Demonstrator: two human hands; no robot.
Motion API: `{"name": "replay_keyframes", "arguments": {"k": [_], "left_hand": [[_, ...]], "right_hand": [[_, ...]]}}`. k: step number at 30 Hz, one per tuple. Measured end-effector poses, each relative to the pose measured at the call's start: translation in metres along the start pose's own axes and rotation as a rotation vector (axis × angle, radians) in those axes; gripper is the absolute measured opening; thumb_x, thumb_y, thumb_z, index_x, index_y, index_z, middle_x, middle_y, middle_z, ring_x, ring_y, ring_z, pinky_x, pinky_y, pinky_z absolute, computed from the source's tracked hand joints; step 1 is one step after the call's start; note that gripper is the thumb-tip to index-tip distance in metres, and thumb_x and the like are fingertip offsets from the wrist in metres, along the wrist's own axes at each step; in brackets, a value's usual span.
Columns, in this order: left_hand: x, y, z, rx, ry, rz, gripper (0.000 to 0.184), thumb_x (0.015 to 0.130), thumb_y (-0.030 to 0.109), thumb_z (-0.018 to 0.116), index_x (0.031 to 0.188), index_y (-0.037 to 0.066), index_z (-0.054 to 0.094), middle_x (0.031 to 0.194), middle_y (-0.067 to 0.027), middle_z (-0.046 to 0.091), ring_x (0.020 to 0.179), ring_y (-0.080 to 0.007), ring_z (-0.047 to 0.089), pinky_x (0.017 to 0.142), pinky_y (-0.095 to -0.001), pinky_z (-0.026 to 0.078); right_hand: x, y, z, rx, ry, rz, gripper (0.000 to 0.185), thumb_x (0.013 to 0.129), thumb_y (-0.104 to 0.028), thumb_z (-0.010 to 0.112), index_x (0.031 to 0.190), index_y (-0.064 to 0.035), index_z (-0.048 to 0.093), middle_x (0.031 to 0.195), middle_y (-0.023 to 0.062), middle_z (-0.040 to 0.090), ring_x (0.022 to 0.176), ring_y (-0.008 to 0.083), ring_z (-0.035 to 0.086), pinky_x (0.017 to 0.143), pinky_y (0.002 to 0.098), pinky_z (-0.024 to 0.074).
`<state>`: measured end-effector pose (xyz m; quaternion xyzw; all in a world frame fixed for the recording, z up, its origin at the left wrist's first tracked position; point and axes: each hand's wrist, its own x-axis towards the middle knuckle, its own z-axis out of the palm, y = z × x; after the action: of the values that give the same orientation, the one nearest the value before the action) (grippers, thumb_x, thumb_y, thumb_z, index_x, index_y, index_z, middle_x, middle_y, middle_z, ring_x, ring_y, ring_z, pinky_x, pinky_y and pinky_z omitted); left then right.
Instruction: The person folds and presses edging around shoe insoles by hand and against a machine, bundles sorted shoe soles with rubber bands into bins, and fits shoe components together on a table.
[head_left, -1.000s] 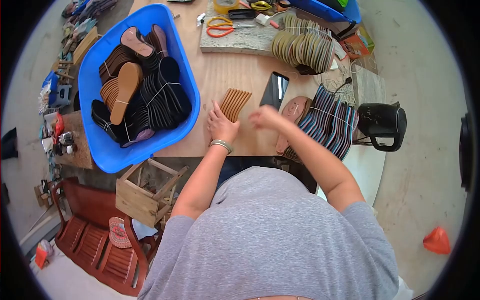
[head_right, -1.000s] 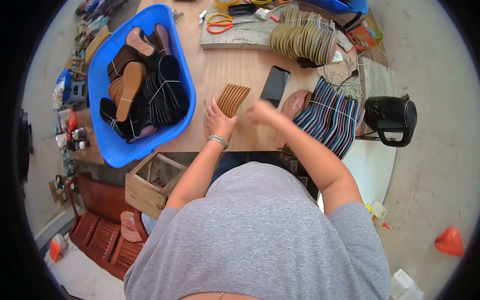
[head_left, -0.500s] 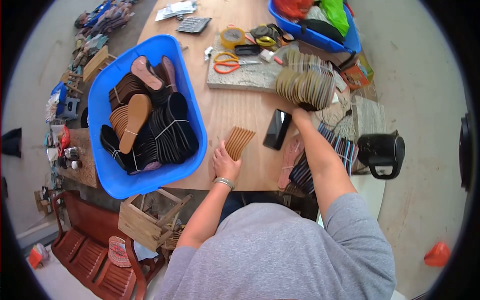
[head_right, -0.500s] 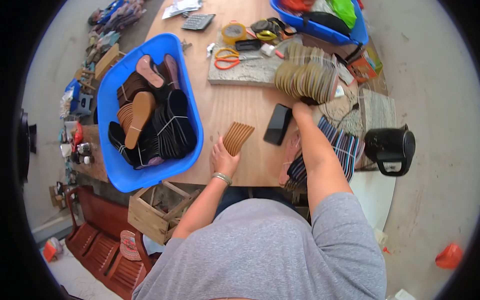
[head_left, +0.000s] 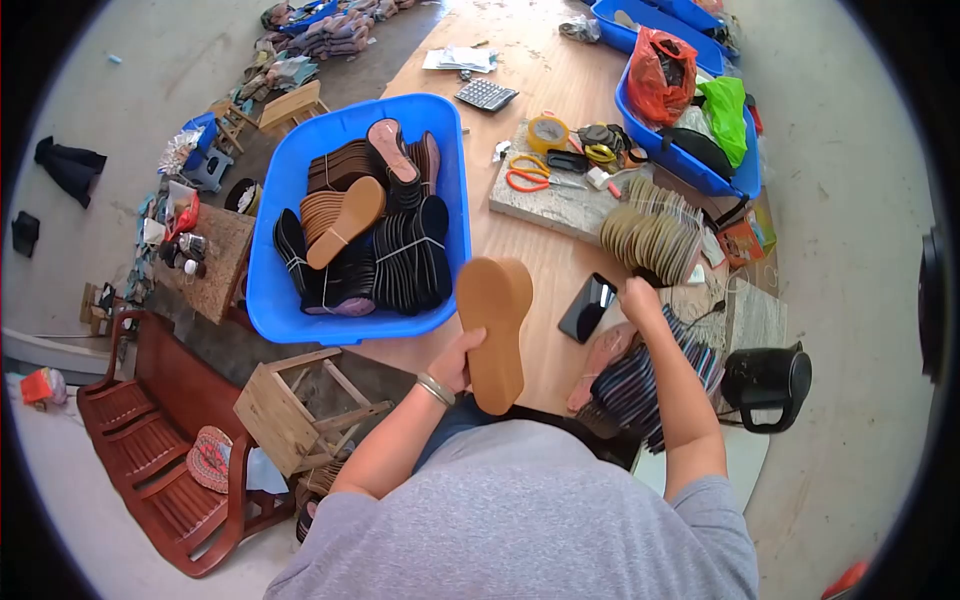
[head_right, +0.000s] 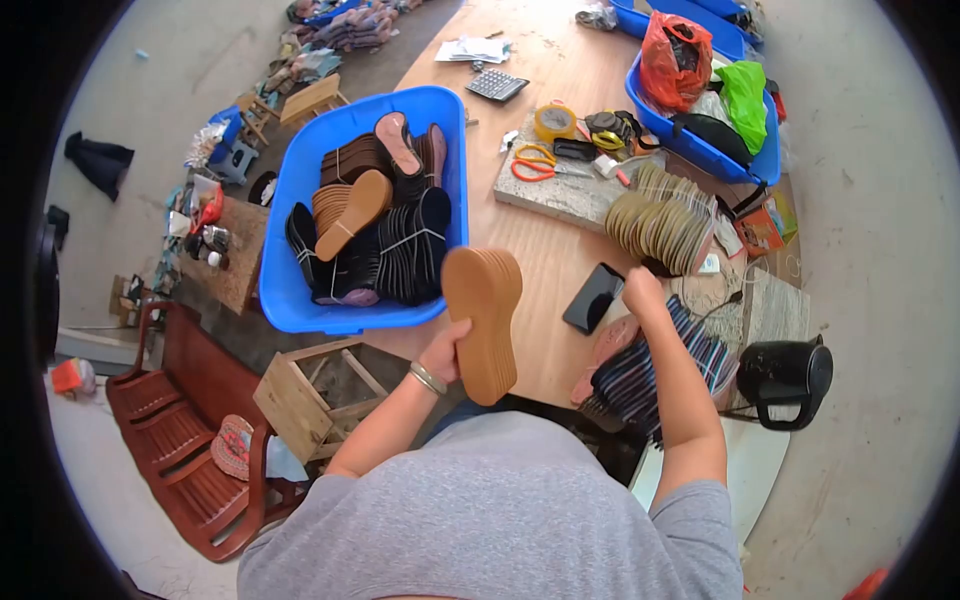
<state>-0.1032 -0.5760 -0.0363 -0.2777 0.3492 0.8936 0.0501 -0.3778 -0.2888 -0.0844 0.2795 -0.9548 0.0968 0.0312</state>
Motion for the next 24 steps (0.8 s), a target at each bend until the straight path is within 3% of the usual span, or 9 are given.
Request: {"name": "replay_keyframes", "arguments": {"k": [4, 5, 6, 9, 13, 16, 20, 24], "left_hand": [[-0.027, -0.004, 0.009, -0.203, 0.047, 0.034, 0.066, 0.080, 0.039, 0.064, 0.133, 0.004, 0.049, 0.121, -0.0171, 0.061, 0.104, -0.0291, 0.060, 0.093, -0.0395, 0.047], [-0.017, 0.009, 0.004, -0.287, -0.154, 0.103, 0.068, 0.081, 0.041, 0.063, 0.136, 0.003, 0.046, 0.128, -0.0178, 0.057, 0.112, -0.0299, 0.057, 0.097, -0.0403, 0.046], [-0.015, 0.019, 0.001, -0.370, -0.357, 0.172, 0.071, 0.083, 0.043, 0.062, 0.139, 0.002, 0.043, 0.135, -0.0185, 0.052, 0.119, -0.0307, 0.054, 0.101, -0.0410, 0.044], [-0.050, 0.027, 0.012, -0.427, -0.389, 0.264, 0.076, 0.084, 0.049, 0.060, 0.140, 0.002, 0.040, 0.138, -0.0191, 0.048, 0.121, -0.0309, 0.053, 0.104, -0.0407, 0.043], [-0.080, 0.021, -0.010, -0.555, -0.120, 0.459, 0.074, 0.086, 0.051, 0.057, 0.140, 0.003, 0.039, 0.130, -0.0174, 0.051, 0.119, -0.0292, 0.053, 0.105, -0.0406, 0.042], [-0.110, 0.026, -0.030, -0.625, -0.168, 0.493, 0.073, 0.087, 0.053, 0.054, 0.140, 0.004, 0.040, 0.129, -0.0165, 0.052, 0.117, -0.0287, 0.054, 0.102, -0.0404, 0.044], [-0.142, 0.005, -0.060, -0.589, -0.020, 0.602, 0.073, 0.086, 0.057, 0.050, 0.137, 0.005, 0.042, 0.126, -0.0158, 0.055, 0.116, -0.0282, 0.055, 0.096, -0.0429, 0.046], [-0.182, -0.006, -0.058, -0.633, 0.053, 0.624, 0.076, 0.086, 0.059, 0.052, 0.139, 0.004, 0.041, 0.128, -0.0158, 0.054, 0.118, -0.0295, 0.055, 0.095, -0.0453, 0.047]], "right_hand": [[-0.035, 0.019, -0.022, 0.173, 0.121, 0.045, 0.013, 0.077, -0.015, 0.059, 0.072, -0.0030, 0.061, 0.070, 0.0157, 0.063, 0.061, 0.0366, 0.056, 0.060, 0.0434, 0.0471], [-0.002, 0.023, -0.033, 0.240, 0.091, 0.081, 0.014, 0.077, -0.014, 0.059, 0.069, -0.0027, 0.063, 0.067, 0.0140, 0.064, 0.059, 0.0335, 0.058, 0.061, 0.0408, 0.0486], [0.016, 0.018, -0.050, 0.228, -0.137, 0.213, 0.017, 0.076, -0.014, 0.060, 0.069, -0.0001, 0.065, 0.063, 0.0137, 0.065, 0.056, 0.0309, 0.058, 0.061, 0.0379, 0.0499], [0.018, 0.025, -0.035, 0.131, -0.318, 0.309, 0.018, 0.076, -0.012, 0.059, 0.072, 0.0036, 0.067, 0.061, 0.0149, 0.065, 0.054, 0.0301, 0.058, 0.061, 0.0368, 0.0506], [0.034, 0.017, -0.024, 0.149, -0.282, 0.246, 0.019, 0.076, -0.011, 0.059, 0.074, 0.0058, 0.067, 0.060, 0.0172, 0.063, 0.054, 0.0319, 0.058, 0.062, 0.0403, 0.0514], [0.063, -0.024, -0.023, 0.160, -0.203, 0.157, 0.020, 0.077, -0.013, 0.060, 0.075, 0.0057, 0.067, 0.062, 0.0174, 0.064, 0.056, 0.0329, 0.058, 0.063, 0.0409, 0.0512], [0.080, -0.073, -0.042, 0.183, -0.079, 0.000, 0.022, 0.079, -0.016, 0.061, 0.077, 0.0057, 0.066, 0.065, 0.0177, 0.064, 0.059, 0.0343, 0.059, 0.064, 0.0416, 0.0508], [0.034, -0.059, -0.036, 0.191, -0.037, -0.039, 0.024, 0.080, -0.018, 0.062, 0.078, 0.0056, 0.066, 0.069, 0.0180, 0.065, 0.062, 0.0356, 0.059, 0.065, 0.0424, 0.0505]]}}
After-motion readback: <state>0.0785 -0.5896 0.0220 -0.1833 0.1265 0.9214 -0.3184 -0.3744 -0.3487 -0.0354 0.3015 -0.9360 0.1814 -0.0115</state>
